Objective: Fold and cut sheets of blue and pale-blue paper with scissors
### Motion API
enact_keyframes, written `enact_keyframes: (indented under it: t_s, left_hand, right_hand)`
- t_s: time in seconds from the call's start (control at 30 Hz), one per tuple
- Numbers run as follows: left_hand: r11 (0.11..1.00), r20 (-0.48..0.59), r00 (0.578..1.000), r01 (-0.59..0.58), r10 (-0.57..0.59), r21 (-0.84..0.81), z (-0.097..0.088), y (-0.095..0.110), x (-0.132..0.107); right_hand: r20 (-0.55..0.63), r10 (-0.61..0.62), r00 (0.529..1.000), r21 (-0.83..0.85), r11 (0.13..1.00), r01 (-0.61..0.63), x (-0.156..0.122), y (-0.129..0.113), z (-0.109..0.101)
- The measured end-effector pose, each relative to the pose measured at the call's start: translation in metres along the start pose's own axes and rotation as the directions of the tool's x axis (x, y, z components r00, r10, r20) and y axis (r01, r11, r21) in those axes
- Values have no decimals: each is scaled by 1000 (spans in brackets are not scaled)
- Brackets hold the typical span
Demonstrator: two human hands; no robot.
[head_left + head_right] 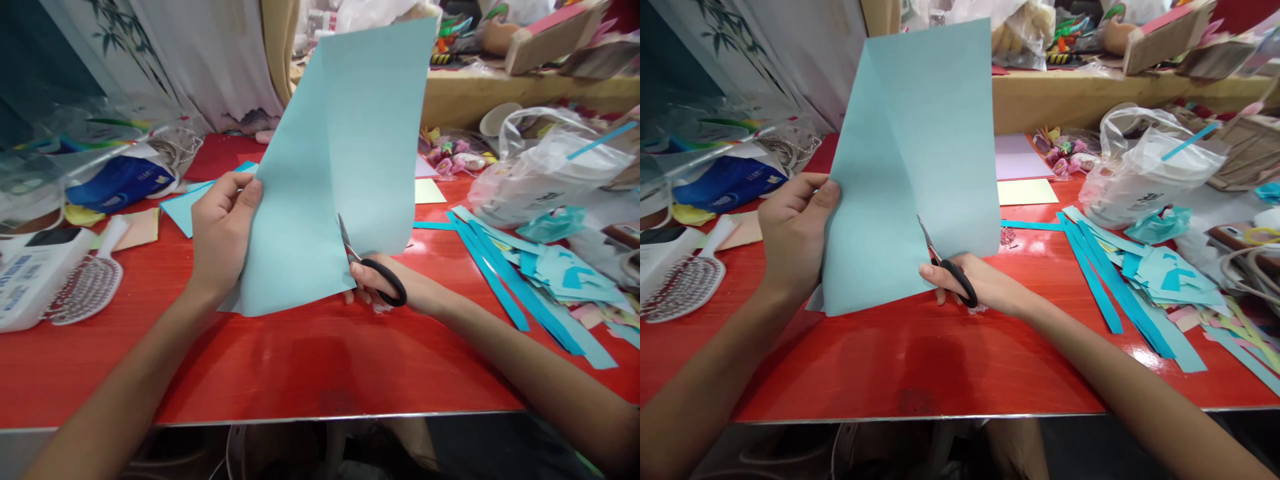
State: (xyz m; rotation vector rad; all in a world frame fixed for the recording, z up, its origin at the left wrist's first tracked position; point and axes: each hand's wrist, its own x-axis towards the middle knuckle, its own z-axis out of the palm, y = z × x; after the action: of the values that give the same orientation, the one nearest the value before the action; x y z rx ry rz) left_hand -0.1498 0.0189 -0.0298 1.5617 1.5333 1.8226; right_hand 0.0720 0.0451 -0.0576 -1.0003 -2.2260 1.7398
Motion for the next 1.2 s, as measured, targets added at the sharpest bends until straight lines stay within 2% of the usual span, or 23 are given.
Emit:
enact_keyframes:
  t_s: [0.23, 0.53, 0.8, 1.2]
  left_hand:
    - [1000, -6, 1000, 8, -8, -2, 1, 1, 0]
    - [999, 6, 1000, 23, -23, -33, 1, 0, -2]
    - [999, 13, 1000, 26, -25, -29, 1, -1, -2]
    - [1000, 41, 999, -7, 8, -9, -3, -7, 1]
  right_hand:
    - [-57, 18, 998, 17, 1000, -18, 0, -2, 4]
    - [-109, 32, 994, 120, 993, -19, -1, -4, 8]
    - [-122, -22, 992, 168, 985, 42, 1, -7, 9]
    - [-95, 33, 995, 157, 987, -18, -2, -11, 8]
